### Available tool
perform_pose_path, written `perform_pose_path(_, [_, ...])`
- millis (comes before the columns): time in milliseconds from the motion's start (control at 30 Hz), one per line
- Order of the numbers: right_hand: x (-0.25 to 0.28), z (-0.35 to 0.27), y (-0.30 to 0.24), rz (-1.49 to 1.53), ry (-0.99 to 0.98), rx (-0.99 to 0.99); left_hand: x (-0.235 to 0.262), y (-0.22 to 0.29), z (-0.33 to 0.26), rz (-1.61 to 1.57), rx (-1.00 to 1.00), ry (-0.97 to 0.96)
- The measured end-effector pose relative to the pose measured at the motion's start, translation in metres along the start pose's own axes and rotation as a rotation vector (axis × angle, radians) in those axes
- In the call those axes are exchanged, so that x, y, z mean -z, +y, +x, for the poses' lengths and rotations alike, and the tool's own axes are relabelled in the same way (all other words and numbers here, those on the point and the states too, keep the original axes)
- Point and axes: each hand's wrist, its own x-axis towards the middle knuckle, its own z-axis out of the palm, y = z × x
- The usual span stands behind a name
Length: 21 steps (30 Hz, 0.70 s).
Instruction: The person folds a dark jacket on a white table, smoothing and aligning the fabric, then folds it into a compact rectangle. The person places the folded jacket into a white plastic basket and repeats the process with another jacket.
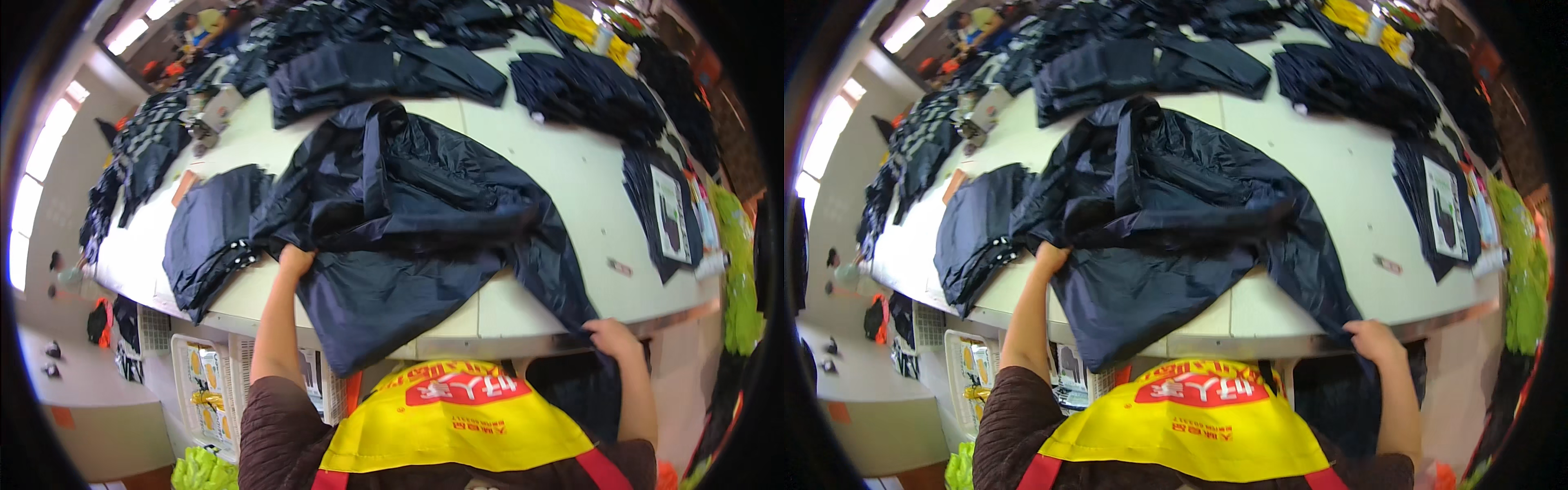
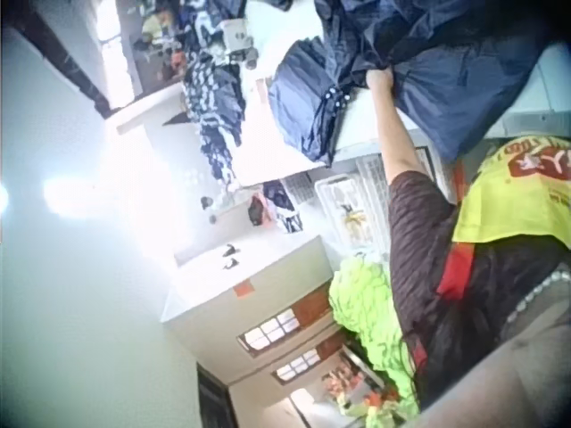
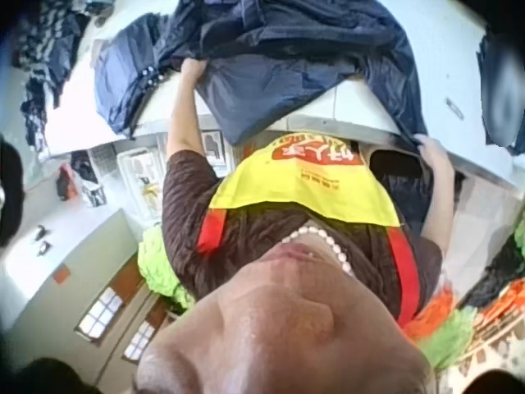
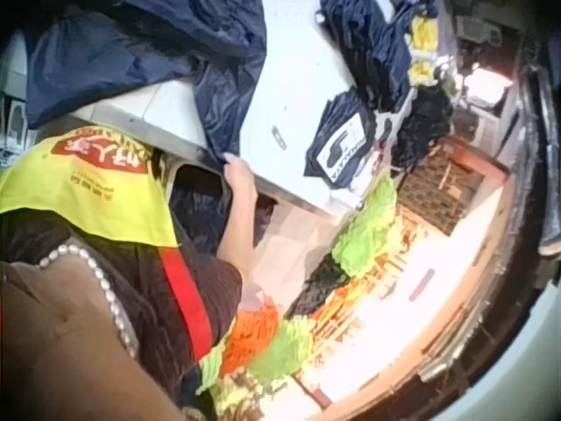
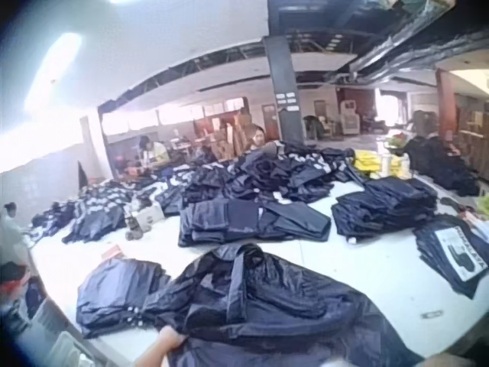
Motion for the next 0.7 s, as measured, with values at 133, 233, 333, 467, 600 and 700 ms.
perform_pose_path(133, [0.009, -0.006, -0.044, 0.013, -0.486, -0.294, 0.016, 0.017, -0.009, -0.229, -0.274, -0.249])
perform_pose_path(233, [0.061, 0.054, -0.094, 0.142, 0.392, 0.024, 0.027, 0.026, -0.031, -0.312, -0.285, -0.290])
perform_pose_path(333, [0.085, 0.136, -0.170, 0.399, 0.611, 0.095, 0.033, 0.040, -0.042, -0.387, -0.083, -0.310])
perform_pose_path(467, [-0.009, 0.256, -0.208, -0.065, 0.555, -0.239, 0.039, 0.057, -0.048, -0.626, -0.048, -0.354])
perform_pose_path(600, [-0.017, 0.289, -0.185, -0.190, 0.779, -0.047, 0.032, 0.033, -0.066, -1.042, 0.084, -0.351])
perform_pose_path(700, [0.039, 0.283, -0.133, 0.279, 0.457, 0.127, 0.030, 0.016, -0.063, -1.080, 0.080, -0.305])
